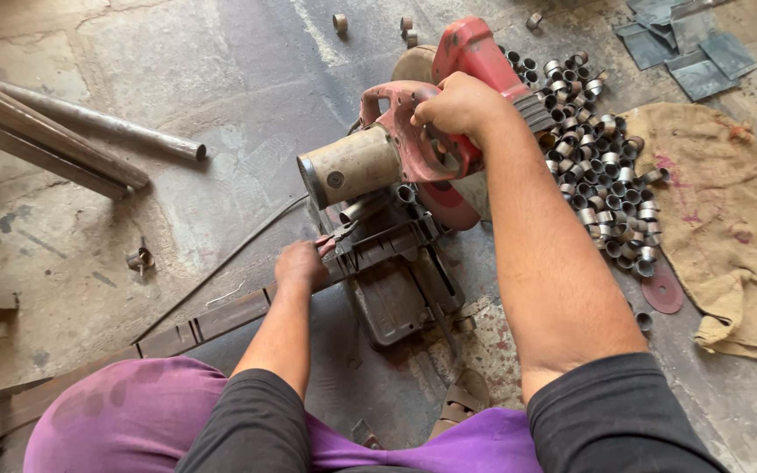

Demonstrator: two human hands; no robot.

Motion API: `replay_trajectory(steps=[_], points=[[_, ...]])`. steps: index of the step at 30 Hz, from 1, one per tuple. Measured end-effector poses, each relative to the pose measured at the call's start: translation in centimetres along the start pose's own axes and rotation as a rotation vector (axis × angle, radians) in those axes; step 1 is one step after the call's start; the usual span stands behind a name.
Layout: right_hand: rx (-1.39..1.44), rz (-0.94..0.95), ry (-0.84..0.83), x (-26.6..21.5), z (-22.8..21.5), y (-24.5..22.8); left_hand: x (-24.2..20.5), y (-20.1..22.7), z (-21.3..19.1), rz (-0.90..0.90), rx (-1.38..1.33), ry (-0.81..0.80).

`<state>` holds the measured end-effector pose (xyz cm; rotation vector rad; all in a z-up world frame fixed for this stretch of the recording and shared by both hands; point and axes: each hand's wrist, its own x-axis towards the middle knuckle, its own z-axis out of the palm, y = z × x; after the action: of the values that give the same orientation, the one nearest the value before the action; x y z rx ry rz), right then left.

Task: The person uses a chop saw to cut a long metal pipe into small cylindrical segments. They repeatedly position the pipe, lower the saw blade to cut, and allow the cut pieces to fall onto a pile on the floor.

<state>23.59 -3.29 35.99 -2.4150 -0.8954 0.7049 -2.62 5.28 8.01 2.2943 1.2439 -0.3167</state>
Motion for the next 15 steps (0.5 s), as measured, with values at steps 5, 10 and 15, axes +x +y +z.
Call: replay_trajectory(steps=[5,10,15], points=[[0.02,0.02,-0.028,-0.2,-0.2,-0.2,0.9,2.7,1.3,0.047,-0.03,0.031],[0.022,-0.004,-0.031,0.0,-0.3,-0.3,1.6,1.8,1.3,0.074,-0.061,0.03],[0.013,0.018,-0.048,0.2,-0.3,0.2,1.2,2.3,1.7,0.13,-0.131,-0.01]])
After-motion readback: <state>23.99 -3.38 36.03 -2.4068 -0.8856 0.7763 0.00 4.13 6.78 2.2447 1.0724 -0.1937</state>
